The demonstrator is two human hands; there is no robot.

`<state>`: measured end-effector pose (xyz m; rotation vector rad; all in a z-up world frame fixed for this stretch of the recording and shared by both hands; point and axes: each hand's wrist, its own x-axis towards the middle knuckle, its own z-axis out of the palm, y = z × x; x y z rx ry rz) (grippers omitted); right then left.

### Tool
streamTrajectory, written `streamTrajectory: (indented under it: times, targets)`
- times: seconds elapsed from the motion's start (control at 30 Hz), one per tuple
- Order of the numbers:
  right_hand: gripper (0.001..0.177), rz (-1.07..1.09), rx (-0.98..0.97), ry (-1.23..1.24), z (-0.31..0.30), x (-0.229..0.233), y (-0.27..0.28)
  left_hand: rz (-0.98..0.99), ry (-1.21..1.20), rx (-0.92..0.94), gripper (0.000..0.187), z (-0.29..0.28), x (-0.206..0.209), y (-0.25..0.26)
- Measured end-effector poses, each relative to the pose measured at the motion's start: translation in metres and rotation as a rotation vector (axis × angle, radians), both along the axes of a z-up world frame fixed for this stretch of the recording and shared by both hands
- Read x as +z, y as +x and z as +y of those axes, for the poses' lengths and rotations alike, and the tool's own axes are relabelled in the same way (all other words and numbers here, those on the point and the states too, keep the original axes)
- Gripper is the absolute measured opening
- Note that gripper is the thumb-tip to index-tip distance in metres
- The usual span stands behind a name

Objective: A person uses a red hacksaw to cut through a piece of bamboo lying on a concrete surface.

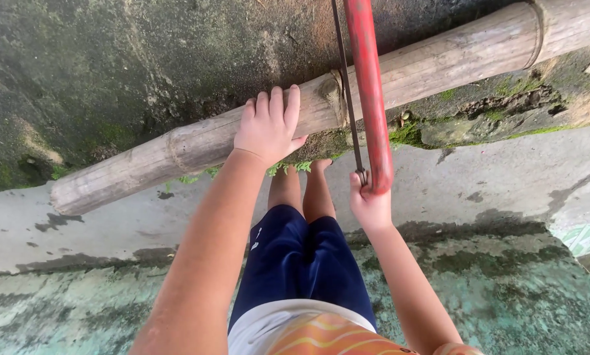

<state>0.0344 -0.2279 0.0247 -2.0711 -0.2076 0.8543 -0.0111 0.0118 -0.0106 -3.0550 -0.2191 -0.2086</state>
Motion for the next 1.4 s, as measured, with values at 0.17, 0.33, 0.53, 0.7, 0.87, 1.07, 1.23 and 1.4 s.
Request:
streamTrajectory:
  times: [0.17,0.33,0.53,0.7,0.87,1.07,1.23,1.4]
  targets:
    - [0.034,-0.007,0.062,-0.184,-0.034,-0.008,-0.015,0.016,-0.024,-0.001,0.09,0.0,0.001,0.001]
    - [0.033,-0.003,0.061,-0.2,0.019,0.015,0.02,0.02,-0.005,0.0,0.09,0.0,0.0,0.001]
    - [0.032,-0.062,0.092,-0.186,0.03,0.002,0.022,0.061,-0.05,-0.013,0.096,0.002,0.004,0.001]
    - [0.028,-0.033,-0.073,-0.05,0.009,0.001,-0.008,0.024,-0.013,-0.003,0.085,0.0,0.001,0.002]
    - [0.027,-0.214,0.061,0.03,-0.046,-0.041,-0.031,0.013,-0.003,-0.007,0.087,0.001,0.004,0.003]
    - [0.038,0.043,0.209,-0.296,0.021,-0.004,0.03,0.315,-0.017,-0.018,0.102,0.005,0.015,0.002]
    - [0.023,-0.066,0.264,-0.23,-0.004,-0.008,-0.004,0.314,0.002,-0.013,0.1,0.002,0.018,0.002]
    - [0.036,-0.043,0.207,-0.335,-0.005,0.001,-0.017,0.304,-0.023,-0.022,0.098,0.004,0.016,0.001]
